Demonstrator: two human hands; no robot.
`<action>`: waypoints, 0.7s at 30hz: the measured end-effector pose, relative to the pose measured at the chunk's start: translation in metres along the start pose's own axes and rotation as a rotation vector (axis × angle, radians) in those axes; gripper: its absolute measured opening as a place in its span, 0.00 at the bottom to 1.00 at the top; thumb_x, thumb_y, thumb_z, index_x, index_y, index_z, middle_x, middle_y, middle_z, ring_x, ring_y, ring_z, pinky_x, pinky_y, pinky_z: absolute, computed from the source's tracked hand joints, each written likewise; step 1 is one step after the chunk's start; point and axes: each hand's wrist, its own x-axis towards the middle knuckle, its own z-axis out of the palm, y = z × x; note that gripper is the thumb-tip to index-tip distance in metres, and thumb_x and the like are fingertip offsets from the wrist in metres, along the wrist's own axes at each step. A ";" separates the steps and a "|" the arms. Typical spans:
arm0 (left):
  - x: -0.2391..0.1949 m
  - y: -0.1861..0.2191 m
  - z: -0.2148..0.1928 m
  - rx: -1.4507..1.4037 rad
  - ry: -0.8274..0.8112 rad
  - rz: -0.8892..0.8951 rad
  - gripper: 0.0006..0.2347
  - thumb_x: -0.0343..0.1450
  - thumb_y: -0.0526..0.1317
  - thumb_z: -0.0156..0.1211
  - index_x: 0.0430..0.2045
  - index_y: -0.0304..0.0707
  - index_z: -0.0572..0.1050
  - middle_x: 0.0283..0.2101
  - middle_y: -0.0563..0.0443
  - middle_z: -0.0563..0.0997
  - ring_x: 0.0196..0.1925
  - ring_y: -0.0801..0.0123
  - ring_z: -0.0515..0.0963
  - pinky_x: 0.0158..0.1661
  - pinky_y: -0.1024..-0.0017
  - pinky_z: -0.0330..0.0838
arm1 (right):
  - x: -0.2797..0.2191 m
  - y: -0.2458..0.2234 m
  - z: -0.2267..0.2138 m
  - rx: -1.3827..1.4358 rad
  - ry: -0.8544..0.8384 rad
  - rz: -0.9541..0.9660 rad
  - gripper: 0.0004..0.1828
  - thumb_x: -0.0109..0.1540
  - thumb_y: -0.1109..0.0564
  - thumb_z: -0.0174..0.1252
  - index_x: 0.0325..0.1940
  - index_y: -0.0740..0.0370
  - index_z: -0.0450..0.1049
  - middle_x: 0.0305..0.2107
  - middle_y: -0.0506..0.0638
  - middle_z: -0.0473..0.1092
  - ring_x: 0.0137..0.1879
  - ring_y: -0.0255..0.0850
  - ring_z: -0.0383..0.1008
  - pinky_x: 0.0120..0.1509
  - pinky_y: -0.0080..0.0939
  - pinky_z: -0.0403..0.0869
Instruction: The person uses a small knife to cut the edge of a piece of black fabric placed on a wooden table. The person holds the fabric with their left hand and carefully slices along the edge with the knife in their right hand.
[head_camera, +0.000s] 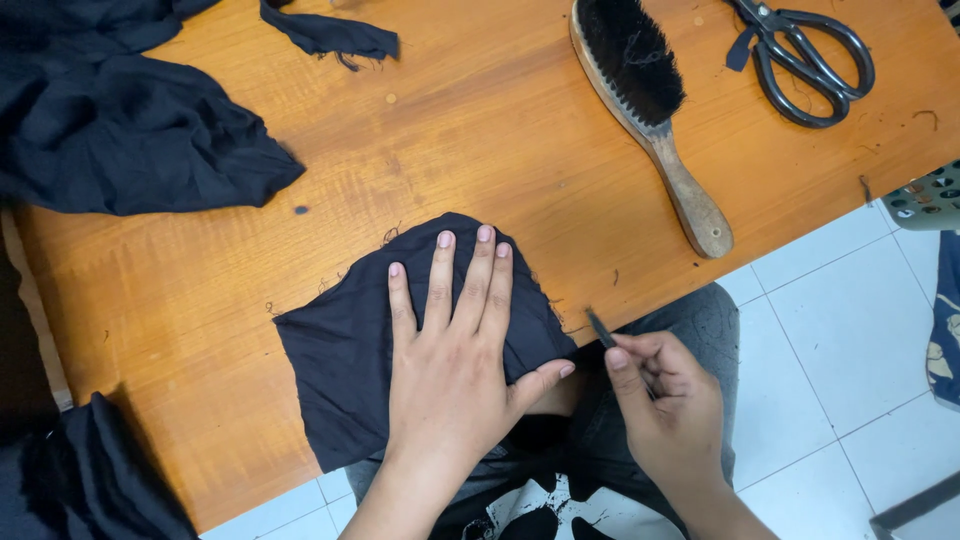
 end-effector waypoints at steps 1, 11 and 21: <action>0.000 0.000 0.000 0.000 0.001 0.000 0.38 0.59 0.67 0.40 0.56 0.36 0.53 0.62 0.50 0.53 0.64 0.57 0.48 0.58 0.50 0.40 | -0.002 0.006 0.002 0.000 0.000 -0.001 0.09 0.55 0.56 0.52 0.33 0.63 0.71 0.19 0.44 0.69 0.26 0.28 0.68 0.29 0.22 0.66; -0.004 -0.006 -0.003 -0.057 -0.018 0.131 0.37 0.60 0.66 0.40 0.56 0.39 0.52 0.62 0.51 0.51 0.64 0.55 0.47 0.57 0.48 0.39 | 0.019 0.015 0.007 -0.046 -0.114 -0.551 0.23 0.52 0.47 0.52 0.44 0.65 0.67 0.40 0.53 0.70 0.42 0.37 0.74 0.45 0.29 0.73; -0.007 -0.007 -0.012 -0.402 -0.001 0.099 0.30 0.65 0.58 0.40 0.56 0.37 0.51 0.61 0.40 0.50 0.64 0.48 0.47 0.58 0.46 0.36 | 0.022 0.008 0.008 -0.076 -0.057 -0.652 0.01 0.52 0.63 0.56 0.28 0.62 0.71 0.16 0.45 0.67 0.19 0.29 0.65 0.24 0.24 0.64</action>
